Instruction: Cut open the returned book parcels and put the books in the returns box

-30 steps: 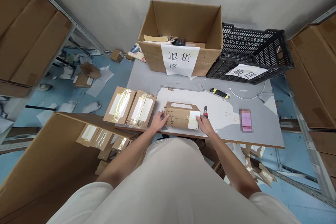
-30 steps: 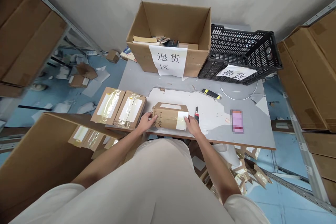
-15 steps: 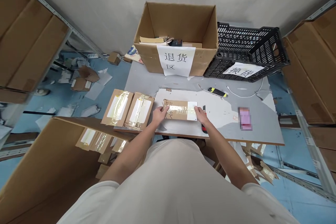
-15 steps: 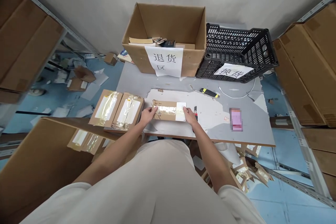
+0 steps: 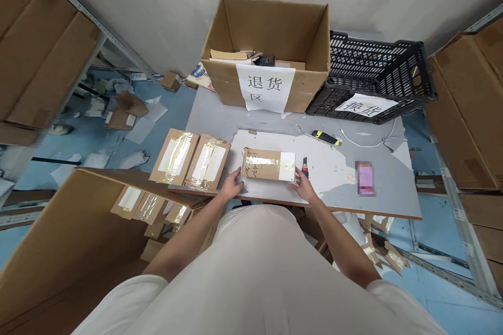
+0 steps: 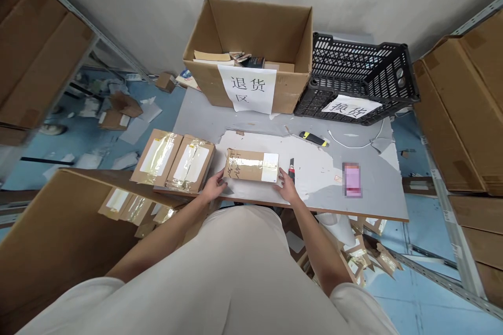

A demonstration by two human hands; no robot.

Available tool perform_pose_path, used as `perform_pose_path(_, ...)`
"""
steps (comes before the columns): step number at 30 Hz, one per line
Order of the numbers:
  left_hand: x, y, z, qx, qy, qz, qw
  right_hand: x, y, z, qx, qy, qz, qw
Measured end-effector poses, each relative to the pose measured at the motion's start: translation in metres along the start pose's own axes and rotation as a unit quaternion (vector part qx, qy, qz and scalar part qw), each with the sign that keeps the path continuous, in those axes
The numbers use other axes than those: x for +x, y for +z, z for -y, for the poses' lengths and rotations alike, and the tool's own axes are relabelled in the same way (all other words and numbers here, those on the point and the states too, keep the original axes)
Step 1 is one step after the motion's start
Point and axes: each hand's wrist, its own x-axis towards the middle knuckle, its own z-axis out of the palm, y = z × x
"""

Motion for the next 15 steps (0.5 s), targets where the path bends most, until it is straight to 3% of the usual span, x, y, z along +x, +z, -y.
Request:
perform_pose_path(4,0.003,0.009,-0.006,-0.019,0.004,0.032,0.999,0.003,0.015,0.01,0.026,-0.009,0.001,1.0)
perform_pose_path(7,0.003,0.009,-0.017,-0.014,0.012,0.014,1.0,0.003,0.016,0.017,0.016,-0.019,-0.012,1.0)
perform_pose_path(11,-0.002,0.0,-0.036,0.069,0.041,-0.02,0.997,-0.002,0.004,0.029,-0.057,-0.034,0.0,0.998)
perform_pose_path(15,0.003,-0.002,-0.056,0.163,0.043,-0.079,0.982,0.002,-0.004,0.048,-0.183,-0.035,-0.029,0.982)
